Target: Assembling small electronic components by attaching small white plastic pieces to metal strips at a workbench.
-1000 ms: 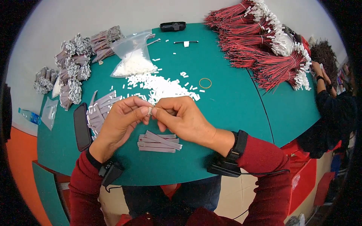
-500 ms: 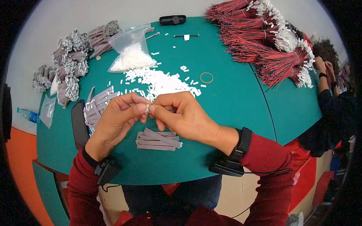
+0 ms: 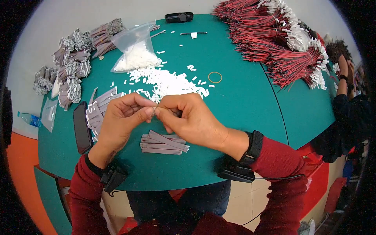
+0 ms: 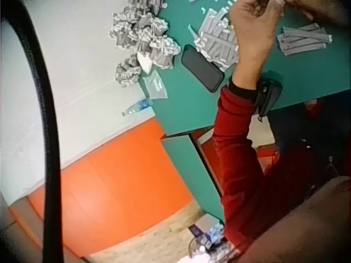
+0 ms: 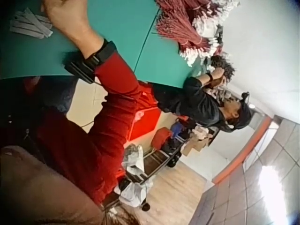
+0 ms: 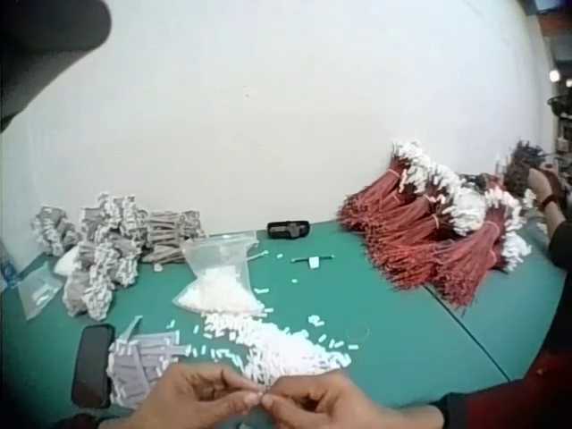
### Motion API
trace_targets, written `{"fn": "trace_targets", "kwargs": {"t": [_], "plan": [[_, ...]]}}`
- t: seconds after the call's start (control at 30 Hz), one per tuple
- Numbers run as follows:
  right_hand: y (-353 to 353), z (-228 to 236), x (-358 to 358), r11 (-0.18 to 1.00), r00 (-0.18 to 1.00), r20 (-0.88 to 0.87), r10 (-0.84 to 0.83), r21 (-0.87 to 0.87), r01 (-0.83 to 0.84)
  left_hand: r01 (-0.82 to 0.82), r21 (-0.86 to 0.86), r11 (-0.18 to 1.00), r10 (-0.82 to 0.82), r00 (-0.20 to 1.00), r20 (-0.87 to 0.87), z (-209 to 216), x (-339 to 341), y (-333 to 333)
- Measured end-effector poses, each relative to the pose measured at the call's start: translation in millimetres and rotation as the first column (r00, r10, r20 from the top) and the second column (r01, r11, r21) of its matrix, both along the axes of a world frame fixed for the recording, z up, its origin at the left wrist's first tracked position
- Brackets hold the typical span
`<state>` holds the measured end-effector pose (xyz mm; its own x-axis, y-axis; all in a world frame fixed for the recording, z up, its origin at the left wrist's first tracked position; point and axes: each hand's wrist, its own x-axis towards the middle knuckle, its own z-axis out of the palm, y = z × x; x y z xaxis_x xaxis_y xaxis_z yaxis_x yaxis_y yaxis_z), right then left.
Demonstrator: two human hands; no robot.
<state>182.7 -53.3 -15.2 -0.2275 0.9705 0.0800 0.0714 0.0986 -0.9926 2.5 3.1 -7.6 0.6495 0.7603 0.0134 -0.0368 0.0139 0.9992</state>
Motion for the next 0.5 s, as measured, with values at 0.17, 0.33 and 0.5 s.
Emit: {"fn": "trace_targets", "kwargs": {"t": [0.17,0.33,0.5], "plan": [[3.8,3.7,2.5,0.998,0.999,-0.004,0.034,-0.062,-0.034,-0.008,-0.018,1.000,0.008,0.999,0.033,-2.3,-1.0,2.6],[4.0,4.6,1.2,0.994,0.997,-0.057,0.060,-0.090,-0.065,0.027,-0.045,0.999,-0.025,0.999,0.043,-0.7,-1.3,6.9],[4.7,3.4,2.0,0.991,0.997,-0.043,0.062,-0.120,-0.067,0.109,0.023,0.994,-0.106,0.990,-0.097,2.0,-5.6,10.1]]}}
